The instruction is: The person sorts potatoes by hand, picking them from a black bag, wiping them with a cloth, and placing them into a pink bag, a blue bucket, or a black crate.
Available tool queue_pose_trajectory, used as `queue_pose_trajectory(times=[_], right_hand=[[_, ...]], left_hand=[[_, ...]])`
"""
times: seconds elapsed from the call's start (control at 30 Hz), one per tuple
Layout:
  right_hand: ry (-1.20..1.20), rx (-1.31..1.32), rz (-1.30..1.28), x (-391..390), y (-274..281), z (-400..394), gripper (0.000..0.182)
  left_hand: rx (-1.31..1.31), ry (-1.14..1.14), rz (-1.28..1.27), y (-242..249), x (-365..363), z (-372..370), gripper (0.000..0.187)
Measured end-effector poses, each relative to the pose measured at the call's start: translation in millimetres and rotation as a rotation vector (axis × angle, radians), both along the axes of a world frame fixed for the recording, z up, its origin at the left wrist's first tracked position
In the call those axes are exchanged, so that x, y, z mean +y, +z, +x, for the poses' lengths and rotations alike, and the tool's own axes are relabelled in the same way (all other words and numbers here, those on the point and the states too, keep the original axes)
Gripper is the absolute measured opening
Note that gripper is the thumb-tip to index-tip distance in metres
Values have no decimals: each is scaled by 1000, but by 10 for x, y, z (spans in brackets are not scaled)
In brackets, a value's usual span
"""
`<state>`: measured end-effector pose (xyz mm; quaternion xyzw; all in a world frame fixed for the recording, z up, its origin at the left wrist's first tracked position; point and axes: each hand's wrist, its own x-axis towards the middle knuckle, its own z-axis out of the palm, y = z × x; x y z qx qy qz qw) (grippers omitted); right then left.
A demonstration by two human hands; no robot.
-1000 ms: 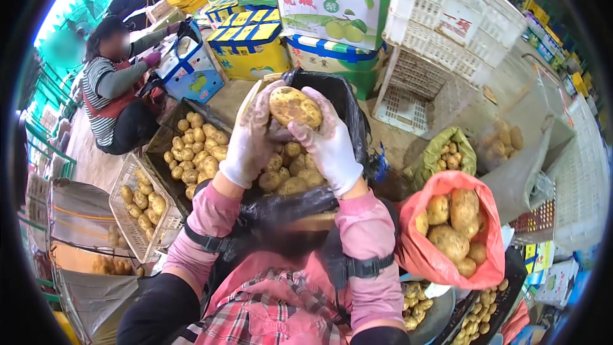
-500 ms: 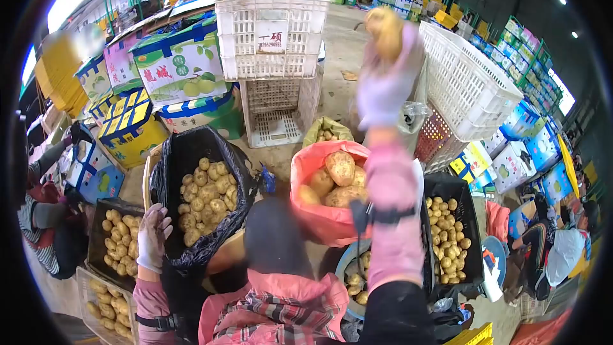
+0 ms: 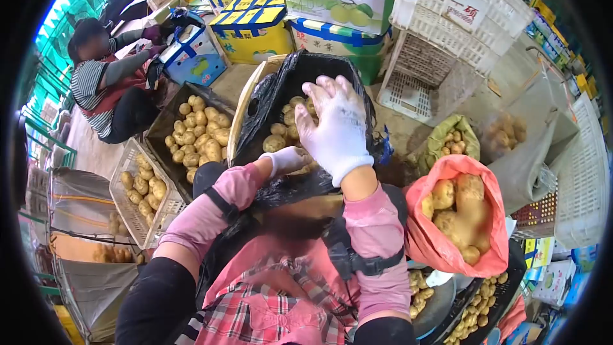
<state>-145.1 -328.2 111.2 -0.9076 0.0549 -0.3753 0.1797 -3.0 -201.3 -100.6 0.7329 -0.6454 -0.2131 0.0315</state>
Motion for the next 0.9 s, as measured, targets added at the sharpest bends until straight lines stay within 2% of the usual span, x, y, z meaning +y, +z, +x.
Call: queue_pose_trajectory(times=[0.03,0.07,0.1,0.17,0.2,0.23,0.33,0.47,0.5,0.53,0.6,0.63,0.7,0.73,0.8,0.9], right_hand=[[-9,13,18,-23,-119,14,29],[9,111,105,-71,-182,0,33],[28,213,190,-117,-201,-20,37],[55,374,305,-210,-224,-43,42],[69,412,280,-264,-295,-42,43],[55,460,301,-283,-323,-44,43],[-23,655,345,-315,-282,-6,45],[-26,730,319,-358,-351,156,47],[-21,719,318,-363,-372,186,47],[-15,713,320,-352,-381,187,47],[-51,591,330,-436,-377,187,40],[-95,572,350,-457,-408,160,39],[-157,515,395,-499,-423,131,39],[-163,517,445,-514,-451,114,47],[-136,444,529,-524,-479,92,60],[-134,274,540,-495,-498,102,71]], left_hand=[[137,385,76,133,-54,-6,29],[143,558,78,69,-136,123,33],[96,529,190,16,-185,292,35],[76,549,234,-306,-357,758,38],[99,603,172,-825,-412,1050,39],[-3,676,289,-399,-483,949,38],[126,847,271,-1086,-532,1252,59],[-69,1071,139,-1661,-627,1092,72],[-130,1102,107,-1738,-638,1070,63],[-24,983,150,-1809,-586,1277,56],[815,1139,-73,-1448,-695,1320,40],[1550,1348,-361,-1013,-721,1175,29],[1830,1143,-494,-437,-785,1023,35],[1974,1029,-539,-154,-817,949,39],[1878,697,-550,535,-753,665,48],[1871,493,-573,1240,-571,201,63]])
